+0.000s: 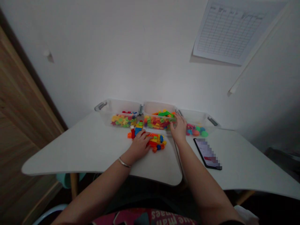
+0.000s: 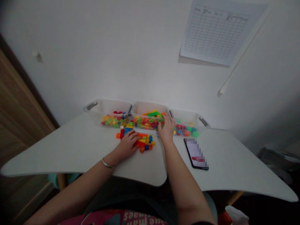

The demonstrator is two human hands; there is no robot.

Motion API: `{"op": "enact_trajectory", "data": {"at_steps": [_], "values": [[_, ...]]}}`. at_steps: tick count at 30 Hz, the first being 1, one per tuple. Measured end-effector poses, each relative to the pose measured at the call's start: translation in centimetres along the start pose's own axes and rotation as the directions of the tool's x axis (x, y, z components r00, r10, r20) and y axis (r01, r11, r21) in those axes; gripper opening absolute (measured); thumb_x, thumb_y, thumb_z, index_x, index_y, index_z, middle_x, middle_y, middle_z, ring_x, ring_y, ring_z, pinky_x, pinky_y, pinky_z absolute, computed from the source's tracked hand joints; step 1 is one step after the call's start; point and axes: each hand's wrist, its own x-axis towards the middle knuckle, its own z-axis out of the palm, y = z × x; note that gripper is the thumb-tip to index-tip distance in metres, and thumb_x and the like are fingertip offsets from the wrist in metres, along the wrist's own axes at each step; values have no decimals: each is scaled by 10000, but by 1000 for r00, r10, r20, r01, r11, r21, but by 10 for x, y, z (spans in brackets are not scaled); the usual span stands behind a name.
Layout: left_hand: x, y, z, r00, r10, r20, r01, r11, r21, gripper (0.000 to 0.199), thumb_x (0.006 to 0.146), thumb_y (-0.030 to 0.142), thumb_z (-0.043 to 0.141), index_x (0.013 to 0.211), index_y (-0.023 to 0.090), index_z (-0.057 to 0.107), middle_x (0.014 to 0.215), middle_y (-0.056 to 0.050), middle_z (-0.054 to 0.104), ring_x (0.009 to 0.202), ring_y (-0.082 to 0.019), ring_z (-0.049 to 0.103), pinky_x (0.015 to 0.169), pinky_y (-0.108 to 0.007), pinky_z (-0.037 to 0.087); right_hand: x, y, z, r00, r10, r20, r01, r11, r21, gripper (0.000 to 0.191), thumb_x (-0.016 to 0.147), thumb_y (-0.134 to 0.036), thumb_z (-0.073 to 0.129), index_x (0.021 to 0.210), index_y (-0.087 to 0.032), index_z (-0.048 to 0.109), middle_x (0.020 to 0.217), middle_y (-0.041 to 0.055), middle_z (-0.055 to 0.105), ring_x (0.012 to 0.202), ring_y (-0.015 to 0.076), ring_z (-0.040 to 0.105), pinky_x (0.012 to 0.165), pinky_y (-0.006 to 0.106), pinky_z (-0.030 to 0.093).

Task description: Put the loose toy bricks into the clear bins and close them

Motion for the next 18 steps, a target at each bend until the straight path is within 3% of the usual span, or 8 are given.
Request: {"op": "enact_trajectory", "data": {"at_steps": [3,6,8,11,14,18], "values": [[-1,0,0,1000,15,5,-15,1000,2,392,830,177,584,1218,161,639,1282,-118,618,1298,-320,433,1128,-542,372,-11,-2,0,998,-62,22,62,998,-9,555,819,-238,510,1367,-180,448,1470,146,438,1397,289,314,1128,549,270],[-1,-1,1,1000,15,-3,-15,1000,-2,393,833,177,583,1223,172,635,1275,-111,622,1289,-306,442,1128,-532,370,-22,-5,-3,997,-72,-26,71,997,-9,617,822,-241,497,1421,-180,361,1482,152,413,1397,284,313,1138,573,243],[-1,-1,1,1000,12,-2,-12,1000,-4,393,835,185,585,1224,176,634,1279,-109,618,1288,-302,441,1127,-525,370,-29,-6,-7,996,-63,-58,62,998,-9,606,824,-252,499,1411,-171,377,1450,157,442,1372,285,345,1138,564,250],[-1,-1,1,1000,18,9,-18,1000,-3,402,831,187,590,1230,176,630,1289,-108,611,1282,-300,446,1129,-520,368,-40,-5,-10,999,-27,-46,28,999,20,474,826,-255,498,1288,-151,523,1326,164,543,1280,285,439,1103,525,322],[0,-1,2,1000,17,21,-17,1000,1,406,832,186,589,1236,171,626,1296,-112,608,1274,-300,453,1125,-523,373,-49,-2,-10,992,0,130,-15,993,113,300,832,-231,479,1069,-167,651,1124,135,645,1104,260,557,1008,468,432],[-1,-2,3,1000,14,19,-14,1000,6,402,838,193,596,1237,156,623,1304,-119,603,1282,-299,449,1129,-514,372,-65,-1,-11,910,-46,413,-28,985,170,241,804,-199,540,990,-193,694,1050,92,688,1045,237,594,975,413,461]]}}
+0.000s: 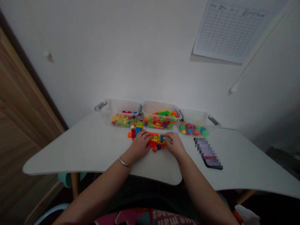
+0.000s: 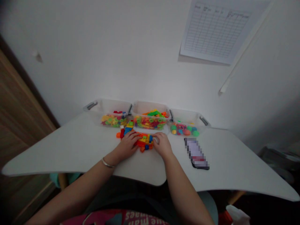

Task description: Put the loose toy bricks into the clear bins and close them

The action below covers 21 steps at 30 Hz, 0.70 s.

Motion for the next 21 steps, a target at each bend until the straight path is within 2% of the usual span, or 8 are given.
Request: {"op": "enact_trajectory", "data": {"at_steps": [2,4,11,18,21], "values": [[-1,0,0,1000,7,-5,-7,1000,3,412,837,194,598,1248,159,616,1316,-121,595,1292,-298,440,1134,-519,364,-6,1,1,996,-12,86,15,999,-30,256,785,-203,591,1017,-203,700,1054,78,700,1054,239,595,993,413,447],[-1,0,0,1000,14,2,-14,1000,3,423,837,189,596,1259,161,608,1320,-123,591,1291,-298,440,1130,-523,369,-10,4,1,994,-10,111,17,998,-57,288,776,-210,618,1052,-198,699,1068,81,704,1063,246,594,997,419,441],[-2,-1,1,1000,5,-5,-5,1000,-6,426,840,184,584,1265,188,606,1323,-111,589,1299,-294,440,1117,-529,385,-9,15,3,992,105,72,-104,994,-18,344,782,-199,587,1111,-175,681,1068,93,712,958,229,640,877,390,502],[-2,-1,1,1000,6,7,-6,1000,-2,426,841,199,593,1267,174,603,1332,-109,588,1292,-295,444,1119,-519,382,-11,15,8,995,77,65,-74,996,-47,305,733,-135,591,1012,-183,702,1059,81,720,1036,247,623,968,410,456],[-1,0,1,1000,1,4,-1,1000,-8,433,824,177,601,1257,176,610,1323,-110,594,1291,-289,445,1124,-511,378,-11,14,10,991,133,13,-133,991,9,294,755,-194,588,1039,-171,661,992,84,703,909,223,628,858,382,497]]}}
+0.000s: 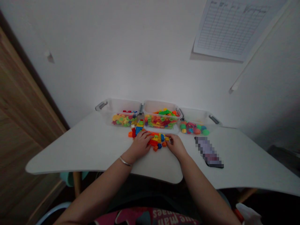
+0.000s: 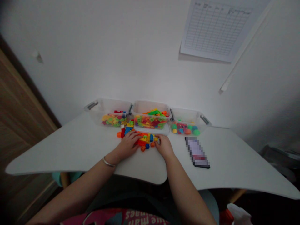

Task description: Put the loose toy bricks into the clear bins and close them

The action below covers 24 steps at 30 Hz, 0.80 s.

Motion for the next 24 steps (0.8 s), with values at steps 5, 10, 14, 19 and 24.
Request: {"op": "enact_trajectory", "data": {"at_steps": [5,10,14,19,24], "values": [[0,0,1,1000,-7,5,7,1000,-9,437,823,171,587,1259,197,613,1332,-104,587,1293,-289,444,1116,-521,384,5,-9,-10,953,120,-278,-81,986,146,275,799,-411,600,955,-185,582,804,28,613,702,174,561,666,312,478],[0,-1,-1,1000,1,16,-1,1000,-5,431,837,193,582,1268,191,605,1334,-102,584,1294,-285,443,1123,-510,372,23,-24,-29,842,189,-506,-26,950,312,324,799,-492,594,933,-201,544,911,50,633,716,155,558,627,278,458],[0,0,-3,1000,9,27,-9,1000,-3,437,845,192,576,1281,183,594,1335,-107,583,1293,-284,444,1123,-502,373,45,-28,-40,791,227,-568,13,922,386,346,794,-517,586,895,-188,557,938,66,645,761,159,570,706,297,473],[1,3,-4,999,-16,47,16,1000,4,432,839,183,578,1271,161,601,1343,-118,578,1275,-296,462,1119,-505,375,75,-24,-46,753,293,-589,-86,931,354,340,786,-501,577,869,-172,600,829,52,654,680,161,540,691,306,457],[2,4,-6,998,-11,56,11,1000,-2,436,825,167,586,1261,163,605,1338,-122,583,1258,-298,483,1105,-507,391,84,-20,-40,834,172,-525,-57,972,228,298,805,-403,559,972,-169,640,1031,104,689,802,193,575,812,357,464]]}}
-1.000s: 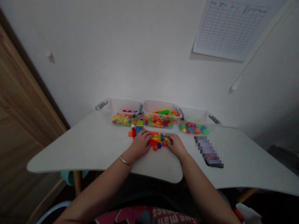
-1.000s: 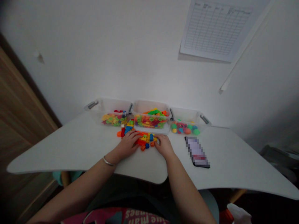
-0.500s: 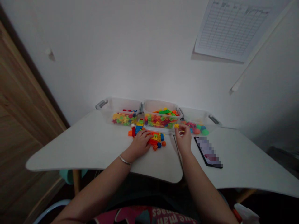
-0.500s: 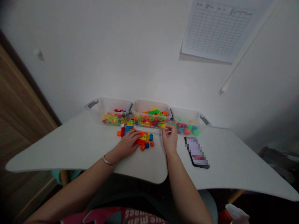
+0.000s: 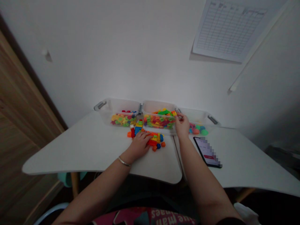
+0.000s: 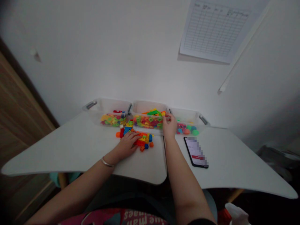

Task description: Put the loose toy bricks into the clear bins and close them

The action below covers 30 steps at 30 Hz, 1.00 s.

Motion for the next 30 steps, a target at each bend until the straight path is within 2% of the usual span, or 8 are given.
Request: {"op": "enact_trajectory", "data": {"at_steps": [4,6,8,11,15,19,24,30], "values": [[0,-1,0,1000,1,5,-1,1000,6,445,822,157,589,1267,150,600,1335,-126,586,1254,-294,490,1111,-499,384,-16,3,-1,977,-210,24,211,977,-34,301,809,-287,535,1076,-167,610,1207,134,622,1008,221,570,915,392,454],[0,-1,0,1000,4,8,-4,1000,8,437,828,165,586,1264,142,601,1333,-129,587,1250,-294,491,1108,-496,387,-28,6,-3,966,-258,-8,257,965,-61,289,813,-252,515,1076,-171,604,1149,126,622,989,221,569,898,400,469],[0,-1,0,1000,8,4,-8,1000,10,427,835,171,582,1261,142,603,1326,-130,590,1241,-292,496,1100,-493,393,-41,12,-5,961,-274,21,275,959,-71,226,816,-238,507,1003,-178,619,1023,99,630,904,213,574,849,394,491],[0,0,1,1000,5,-12,-5,1000,11,423,832,172,584,1254,153,604,1316,-127,594,1237,-291,498,1095,-494,394,-58,25,-3,945,-247,212,262,964,-42,162,815,-215,503,873,-187,652,911,72,633,841,203,581,798,370,513],[1,0,1,1000,4,-11,-4,1000,6,424,828,165,590,1252,154,604,1314,-129,593,1243,-294,495,1099,-498,391,-68,43,0,876,-184,446,239,968,-71,261,780,-135,506,935,-183,711,943,84,651,924,216,607,870,379,514],[1,0,1,1000,9,-14,-9,1000,-1,431,821,155,596,1252,153,603,1312,-131,592,1242,-294,494,1102,-501,388,-70,49,1,856,-187,483,299,940,-165,331,796,-115,517,1034,-204,728,1053,98,615,1048,228,581,977,390,480],[0,-1,2,1000,9,-13,-9,1000,-1,438,818,152,596,1256,158,602,1317,-129,589,1244,-295,491,1098,-503,391,-71,43,-1,811,-164,561,324,925,-197,355,791,-129,562,1119,-200,678,1114,93,594,1095,226,567,984,378,489],[0,-2,4,1000,16,-24,-15,1000,11,428,823,166,599,1251,157,604,1316,-127,591,1242,-297,492,1096,-504,389,-74,29,-6,775,-117,621,368,882,-294,320,793,-102,554,1076,-197,670,1254,99,571,1157,231,563,1007,371,473]]}}
